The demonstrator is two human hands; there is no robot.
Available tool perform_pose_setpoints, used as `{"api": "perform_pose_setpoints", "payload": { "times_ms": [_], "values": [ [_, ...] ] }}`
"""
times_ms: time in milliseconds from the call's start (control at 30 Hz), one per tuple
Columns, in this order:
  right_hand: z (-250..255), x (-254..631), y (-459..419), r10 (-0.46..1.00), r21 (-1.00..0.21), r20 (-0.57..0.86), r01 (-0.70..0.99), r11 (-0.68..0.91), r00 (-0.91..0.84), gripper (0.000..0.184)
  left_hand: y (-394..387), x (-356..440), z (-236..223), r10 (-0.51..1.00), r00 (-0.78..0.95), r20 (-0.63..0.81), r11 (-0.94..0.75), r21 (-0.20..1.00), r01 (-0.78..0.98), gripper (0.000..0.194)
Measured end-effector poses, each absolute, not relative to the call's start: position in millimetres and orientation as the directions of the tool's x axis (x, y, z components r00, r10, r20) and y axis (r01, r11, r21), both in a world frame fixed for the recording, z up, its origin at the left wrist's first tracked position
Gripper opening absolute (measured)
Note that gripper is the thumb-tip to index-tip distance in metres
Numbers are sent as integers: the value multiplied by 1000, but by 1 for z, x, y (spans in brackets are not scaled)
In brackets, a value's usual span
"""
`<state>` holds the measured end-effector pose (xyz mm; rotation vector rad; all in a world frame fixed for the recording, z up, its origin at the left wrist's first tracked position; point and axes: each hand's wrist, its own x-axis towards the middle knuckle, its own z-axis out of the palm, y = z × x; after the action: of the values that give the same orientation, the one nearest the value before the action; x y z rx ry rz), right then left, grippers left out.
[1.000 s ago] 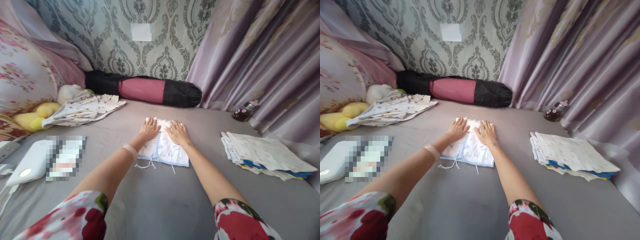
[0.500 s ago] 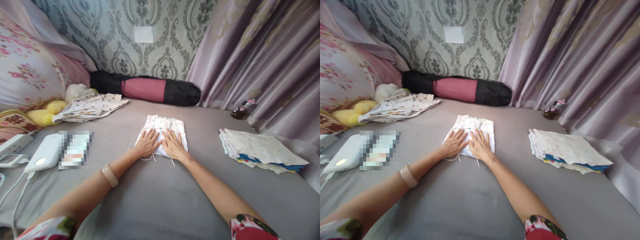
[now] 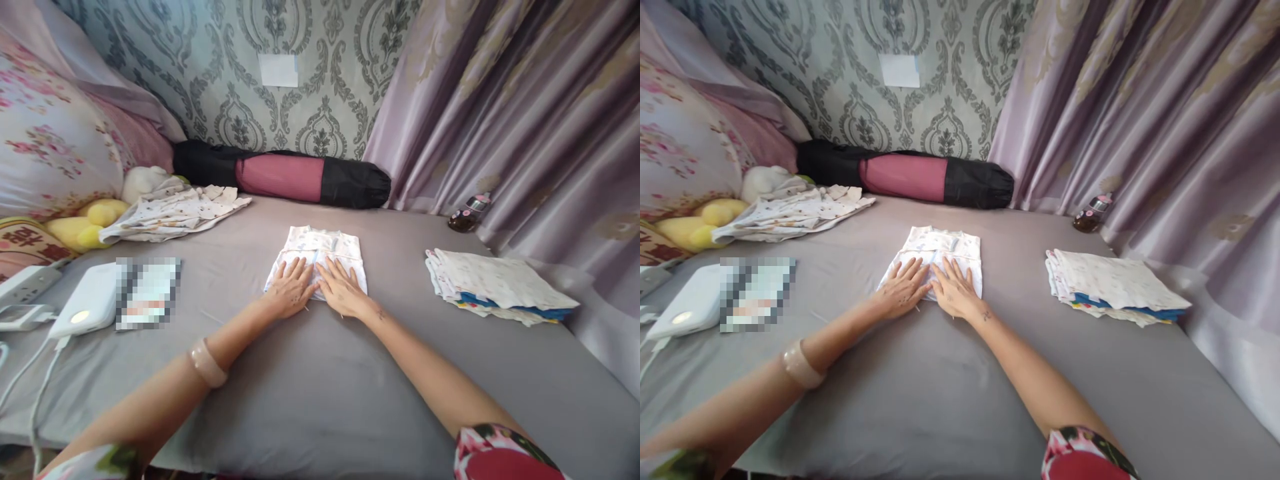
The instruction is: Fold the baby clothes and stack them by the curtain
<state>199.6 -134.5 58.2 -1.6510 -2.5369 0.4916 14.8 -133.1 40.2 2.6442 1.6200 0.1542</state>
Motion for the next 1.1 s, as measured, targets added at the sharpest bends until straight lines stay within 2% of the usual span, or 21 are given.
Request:
{"api": "perform_pose_setpoints", "payload": {
  "times_ms": [267,367,467,633,733,867,1100],
  "values": [
    [44,199,-163,896,-188,4,880,436,-443,53,-152,9,22,870,477,122,-491,149,858,67],
    [42,199,-162,895,-197,39,875,442,-444,52,-153,4,35,875,435,212,-475,210,854,64],
    [41,201,-161,890,-252,95,855,454,-445,51,-159,-2,56,908,307,286,-377,232,897,56],
    [40,207,-160,886,-366,355,827,426,-299,49,-175,0,77,959,268,97,-280,143,949,55],
    [41,210,-158,857,-392,470,820,417,-211,46,-182,6,79,969,247,6,-247,73,966,47],
    [44,214,-155,843,-439,523,807,394,-127,45,-188,10,78,958,280,-57,-277,63,959,30],
    [43,225,-146,858,-525,514,789,320,-5,47,-190,12,67,978,203,-43,-196,134,971,22]
  ]
}}
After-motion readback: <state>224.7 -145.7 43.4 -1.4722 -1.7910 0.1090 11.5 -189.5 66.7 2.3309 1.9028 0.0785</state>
